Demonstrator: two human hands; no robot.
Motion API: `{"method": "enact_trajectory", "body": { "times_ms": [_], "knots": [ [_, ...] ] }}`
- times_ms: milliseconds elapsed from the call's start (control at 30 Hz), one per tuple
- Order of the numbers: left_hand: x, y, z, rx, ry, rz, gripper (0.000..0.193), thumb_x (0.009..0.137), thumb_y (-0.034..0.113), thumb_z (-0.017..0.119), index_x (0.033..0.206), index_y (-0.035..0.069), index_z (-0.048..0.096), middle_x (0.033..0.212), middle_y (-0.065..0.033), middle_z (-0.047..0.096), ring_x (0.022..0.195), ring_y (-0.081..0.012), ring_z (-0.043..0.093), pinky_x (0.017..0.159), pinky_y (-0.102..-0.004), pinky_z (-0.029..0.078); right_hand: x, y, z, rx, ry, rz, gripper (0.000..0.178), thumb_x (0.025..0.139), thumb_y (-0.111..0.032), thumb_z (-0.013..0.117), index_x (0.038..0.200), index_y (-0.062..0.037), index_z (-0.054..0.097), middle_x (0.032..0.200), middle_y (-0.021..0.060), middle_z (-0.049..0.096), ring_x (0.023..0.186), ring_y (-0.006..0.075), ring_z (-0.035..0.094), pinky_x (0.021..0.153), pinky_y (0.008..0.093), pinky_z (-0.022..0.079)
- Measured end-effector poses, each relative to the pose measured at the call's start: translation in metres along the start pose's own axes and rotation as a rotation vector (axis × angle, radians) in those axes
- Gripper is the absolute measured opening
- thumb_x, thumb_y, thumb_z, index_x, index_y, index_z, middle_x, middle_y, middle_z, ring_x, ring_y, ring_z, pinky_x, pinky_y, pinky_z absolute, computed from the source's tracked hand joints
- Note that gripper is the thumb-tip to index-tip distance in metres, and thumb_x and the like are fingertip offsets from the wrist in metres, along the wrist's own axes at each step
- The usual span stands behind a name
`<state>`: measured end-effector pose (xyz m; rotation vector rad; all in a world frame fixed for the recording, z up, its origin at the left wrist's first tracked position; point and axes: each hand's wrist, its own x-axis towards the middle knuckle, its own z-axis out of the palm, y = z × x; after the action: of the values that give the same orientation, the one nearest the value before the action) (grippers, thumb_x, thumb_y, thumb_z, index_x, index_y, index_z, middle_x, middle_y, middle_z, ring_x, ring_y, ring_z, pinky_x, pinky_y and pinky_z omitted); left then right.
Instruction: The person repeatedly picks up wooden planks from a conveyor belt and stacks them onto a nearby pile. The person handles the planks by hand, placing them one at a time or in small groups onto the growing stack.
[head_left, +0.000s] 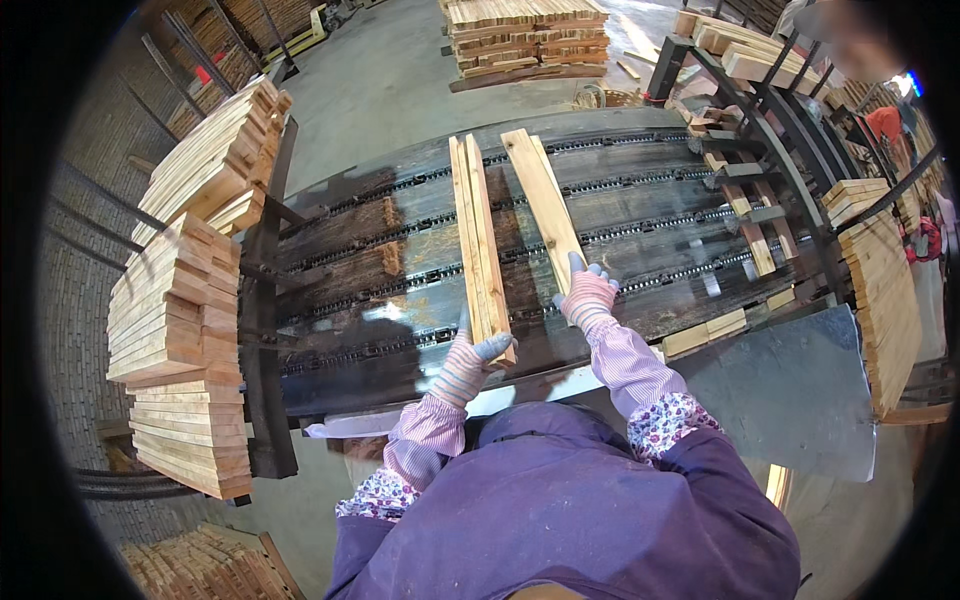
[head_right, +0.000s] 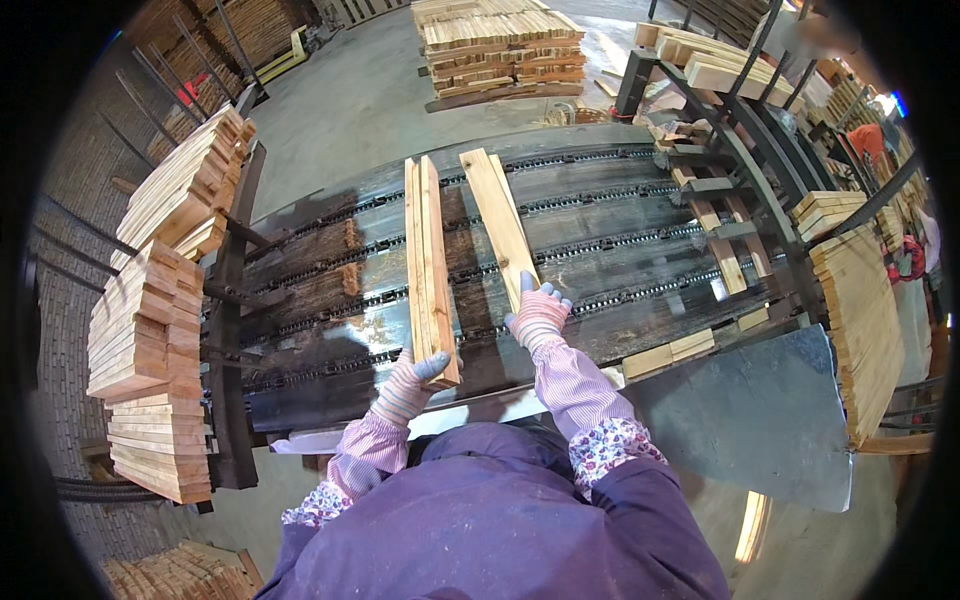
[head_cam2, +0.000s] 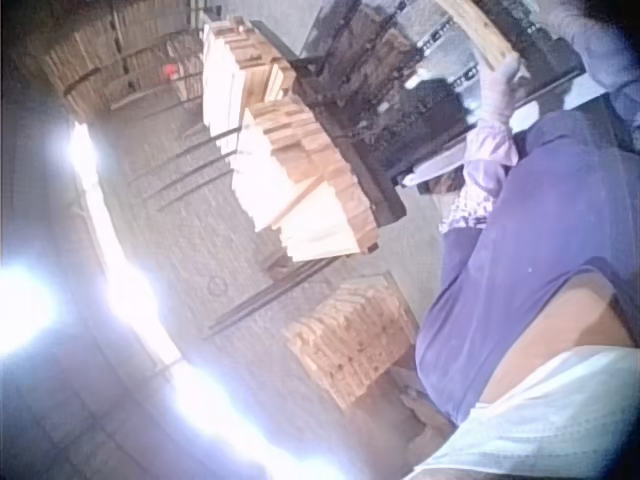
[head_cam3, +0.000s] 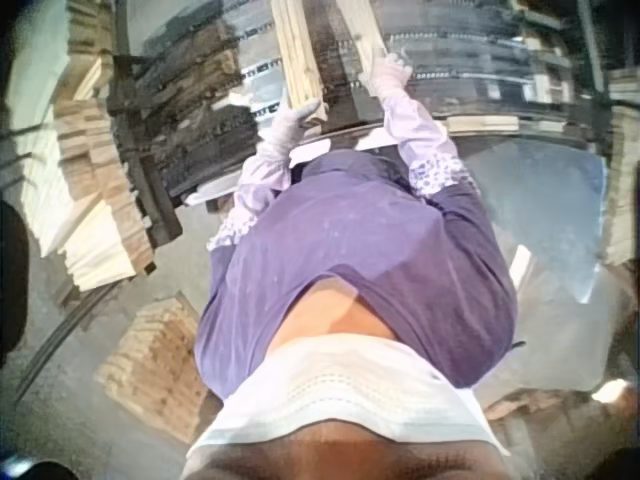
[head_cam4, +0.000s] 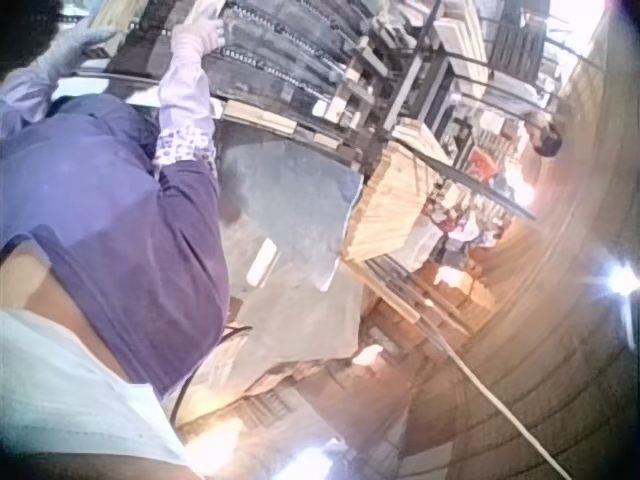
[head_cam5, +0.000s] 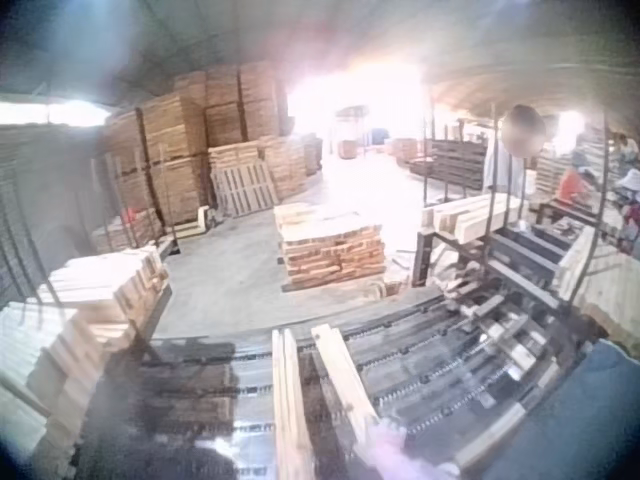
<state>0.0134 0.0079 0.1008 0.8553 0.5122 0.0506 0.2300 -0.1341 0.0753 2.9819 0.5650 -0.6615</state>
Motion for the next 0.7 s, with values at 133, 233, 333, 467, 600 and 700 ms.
{"method": "enact_trajectory", "body": {
  "times_ms": [133,233,333,467,600,700],
  "knots": [
    [0.006,0.008,0.003,-0.007,-0.043,0.049,0.071,0.087,0.011,0.083,0.147,0.009,0.045,0.109,-0.0089,0.067,0.093,-0.0235,0.071,0.080,-0.0389,0.061,0.017,0.009,0.026,0.972,0.192,-0.329,0.092,0.082,-0.028,0.087,0.158,-0.0117,0.038,0.138,0.0245,0.060,0.128,0.0324,0.059,0.107,0.0495,0.047],
    [0.013,0.005,0.004,0.042,-0.006,0.001,0.081,0.086,0.012,0.085,0.153,0.014,0.040,0.113,-0.0083,0.067,0.097,-0.0241,0.071,0.079,-0.0394,0.063,-0.028,-0.003,-0.004,1.505,-0.186,-0.310,0.086,0.085,-0.016,0.085,0.157,-0.0062,0.038,0.127,0.0190,0.067,0.115,0.0245,0.065,0.096,0.0396,0.055],
    [0.013,0.003,0.019,0.101,-0.009,-0.054,0.087,0.091,0.023,0.082,0.161,0.018,0.031,0.129,-0.0092,0.062,0.112,-0.0243,0.068,0.085,-0.0429,0.063,-0.049,-0.020,0.022,1.579,-0.265,-0.370,0.091,0.088,-0.018,0.085,0.160,-0.0080,0.029,0.120,0.0181,0.070,0.106,0.0232,0.068,0.094,0.0392,0.055],
    [0.034,-0.026,-0.013,-0.377,-0.070,-0.248,0.081,0.101,0.048,0.066,0.165,0.024,0.023,0.146,-0.0143,0.055,0.130,-0.0333,0.061,0.102,-0.0508,0.056,-0.050,-0.017,0.030,1.515,-0.326,-0.303,0.097,0.088,-0.024,0.086,0.162,-0.0069,0.026,0.126,0.0210,0.068,0.116,0.0246,0.065,0.099,0.0396,0.053],
    [0.023,-0.022,-0.003,-0.179,-0.044,-0.008,0.076,0.103,0.047,0.063,0.164,0.019,0.026,0.153,-0.0168,0.049,0.132,-0.0392,0.059,0.099,-0.0599,0.058,-0.054,-0.014,0.018,1.486,-0.349,-0.364,0.094,0.086,-0.025,0.087,0.159,-0.0068,0.032,0.128,0.0201,0.067,0.120,0.0263,0.064,0.106,0.0413,0.049],
    [0.021,-0.026,-0.009,-0.346,-0.073,-0.051,0.076,0.100,0.038,0.069,0.161,0.014,0.031,0.150,-0.0217,0.051,0.128,-0.0414,0.062,0.097,-0.0632,0.059,-0.054,-0.016,0.015,1.453,-0.383,-0.350,0.099,0.083,-0.025,0.089,0.161,-0.0064,0.030,0.128,0.0205,0.066,0.120,0.0271,0.064,0.107,0.0421,0.049]
  ]
}}
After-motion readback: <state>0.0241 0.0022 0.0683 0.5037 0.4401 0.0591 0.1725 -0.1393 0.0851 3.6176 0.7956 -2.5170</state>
